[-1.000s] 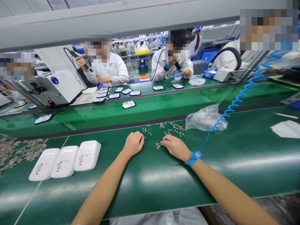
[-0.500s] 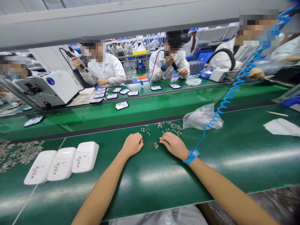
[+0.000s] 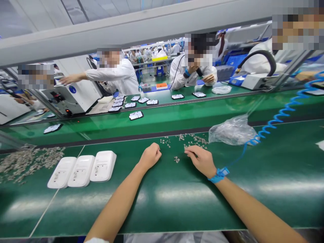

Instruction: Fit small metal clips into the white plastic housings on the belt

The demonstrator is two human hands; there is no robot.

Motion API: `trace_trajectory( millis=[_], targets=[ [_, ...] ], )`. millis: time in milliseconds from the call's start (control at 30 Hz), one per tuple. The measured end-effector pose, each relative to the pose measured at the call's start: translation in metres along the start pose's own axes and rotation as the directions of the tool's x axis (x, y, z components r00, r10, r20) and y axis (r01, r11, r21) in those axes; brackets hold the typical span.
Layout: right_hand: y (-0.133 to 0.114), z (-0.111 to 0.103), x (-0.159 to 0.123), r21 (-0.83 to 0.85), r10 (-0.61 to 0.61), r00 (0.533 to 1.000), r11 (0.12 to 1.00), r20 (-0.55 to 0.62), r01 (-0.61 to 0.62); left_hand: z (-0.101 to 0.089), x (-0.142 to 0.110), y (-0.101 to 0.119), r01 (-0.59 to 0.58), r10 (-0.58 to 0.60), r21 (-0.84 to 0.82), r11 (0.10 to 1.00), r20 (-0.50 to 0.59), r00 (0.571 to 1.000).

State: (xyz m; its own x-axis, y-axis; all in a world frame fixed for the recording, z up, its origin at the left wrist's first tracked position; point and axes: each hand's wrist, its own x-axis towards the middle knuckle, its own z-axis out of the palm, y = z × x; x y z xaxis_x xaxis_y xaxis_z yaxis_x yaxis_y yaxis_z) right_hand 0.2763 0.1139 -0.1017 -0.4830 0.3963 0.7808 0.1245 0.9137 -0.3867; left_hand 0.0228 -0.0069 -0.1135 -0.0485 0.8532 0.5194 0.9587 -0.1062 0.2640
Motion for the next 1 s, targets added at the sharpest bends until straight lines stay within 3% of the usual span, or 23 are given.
trace_trajectory(
  millis=[200,433,667,867,1000],
  targets=[
    [0.005,0.000,-0.003,-0.034,0.009,0.999,0.999,-0.042,-0.010,0.004,-0.002,-0.001,-0.072,0.073,0.026,0.997,-0.028,0.997],
    [0.006,0.001,0.001,-0.108,-0.024,0.999,0.994,-0.045,0.019,0.002,-0.001,-0.002,-0.160,0.160,0.016,0.987,0.034,0.987],
    [-0.001,0.000,0.005,-0.029,-0.006,0.999,1.000,-0.033,0.006,0.003,-0.004,-0.002,-0.187,0.188,-0.027,0.982,0.058,0.980],
    [-0.004,-0.003,0.012,-0.003,0.082,0.996,0.997,0.039,-0.082,0.005,0.002,-0.006,-0.184,0.187,-0.059,0.981,0.050,0.981],
    [0.005,-0.010,-0.004,-0.113,0.046,0.997,0.993,0.064,-0.038,0.006,-0.001,0.005,-0.212,0.201,0.041,0.976,0.177,0.963]
  ],
)
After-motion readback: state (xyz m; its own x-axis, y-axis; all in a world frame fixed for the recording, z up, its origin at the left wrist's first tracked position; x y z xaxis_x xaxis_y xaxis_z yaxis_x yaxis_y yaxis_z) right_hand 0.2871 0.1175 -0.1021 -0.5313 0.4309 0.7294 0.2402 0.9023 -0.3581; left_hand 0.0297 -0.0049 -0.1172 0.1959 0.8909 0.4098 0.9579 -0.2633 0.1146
